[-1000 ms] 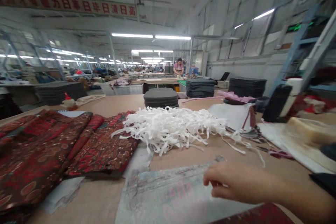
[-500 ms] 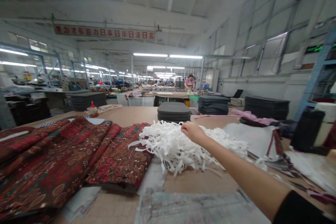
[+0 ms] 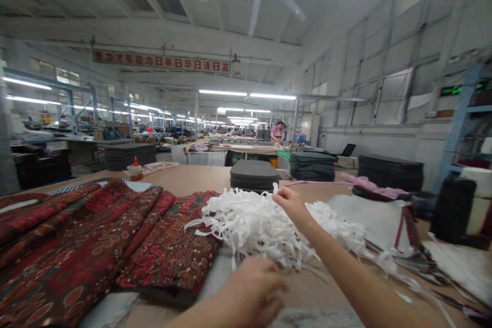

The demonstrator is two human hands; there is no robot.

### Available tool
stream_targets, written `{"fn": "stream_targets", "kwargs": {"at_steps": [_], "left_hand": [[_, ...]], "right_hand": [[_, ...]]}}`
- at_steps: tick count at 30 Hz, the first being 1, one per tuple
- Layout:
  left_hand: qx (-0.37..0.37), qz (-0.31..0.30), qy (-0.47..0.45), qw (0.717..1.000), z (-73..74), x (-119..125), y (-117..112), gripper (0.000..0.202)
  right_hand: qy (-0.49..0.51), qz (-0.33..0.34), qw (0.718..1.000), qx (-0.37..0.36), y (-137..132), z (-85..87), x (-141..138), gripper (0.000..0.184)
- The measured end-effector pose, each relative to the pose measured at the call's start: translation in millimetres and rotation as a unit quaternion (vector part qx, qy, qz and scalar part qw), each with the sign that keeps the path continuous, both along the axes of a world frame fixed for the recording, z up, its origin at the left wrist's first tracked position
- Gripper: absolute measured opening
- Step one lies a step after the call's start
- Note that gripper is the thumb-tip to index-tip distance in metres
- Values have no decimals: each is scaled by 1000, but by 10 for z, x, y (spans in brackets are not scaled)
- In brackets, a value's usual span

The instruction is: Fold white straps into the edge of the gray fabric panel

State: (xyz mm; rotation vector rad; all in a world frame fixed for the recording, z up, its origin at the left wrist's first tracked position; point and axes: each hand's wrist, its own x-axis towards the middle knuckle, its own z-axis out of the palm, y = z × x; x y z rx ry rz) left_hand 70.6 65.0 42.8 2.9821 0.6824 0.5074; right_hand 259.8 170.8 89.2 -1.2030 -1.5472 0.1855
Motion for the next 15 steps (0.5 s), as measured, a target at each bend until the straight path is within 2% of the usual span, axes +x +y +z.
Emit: {"fn": "stream_targets", "kwargs": {"at_steps": [2,3,5,7,8,11,13,15], "left_hand": [[60,78,-21,995,33,196,414,22],[78,92,-21,992,24,267,602,25],[97,117,-7,988,-40,343,918,28],[101,143,11,985,-138,346,1145,21],[103,152,19,983,-185,334,1226,17],[103,169,35,980,-269,290,1363,11],[92,183,45,978,-268,268,1407,15],[72,200,52,976,-234,248,1437,21]], "right_hand": [[45,16,998,31,-99,34,56,23],[70,16,996,53,-152,80,105,24],[123,-5,986,110,-262,241,247,23],[195,-29,963,186,-384,462,422,21],[236,-32,944,228,-450,572,504,20],[356,26,873,332,-681,816,666,20],[374,54,857,350,-867,913,712,19],[366,50,849,377,-1065,1012,749,14]]}}
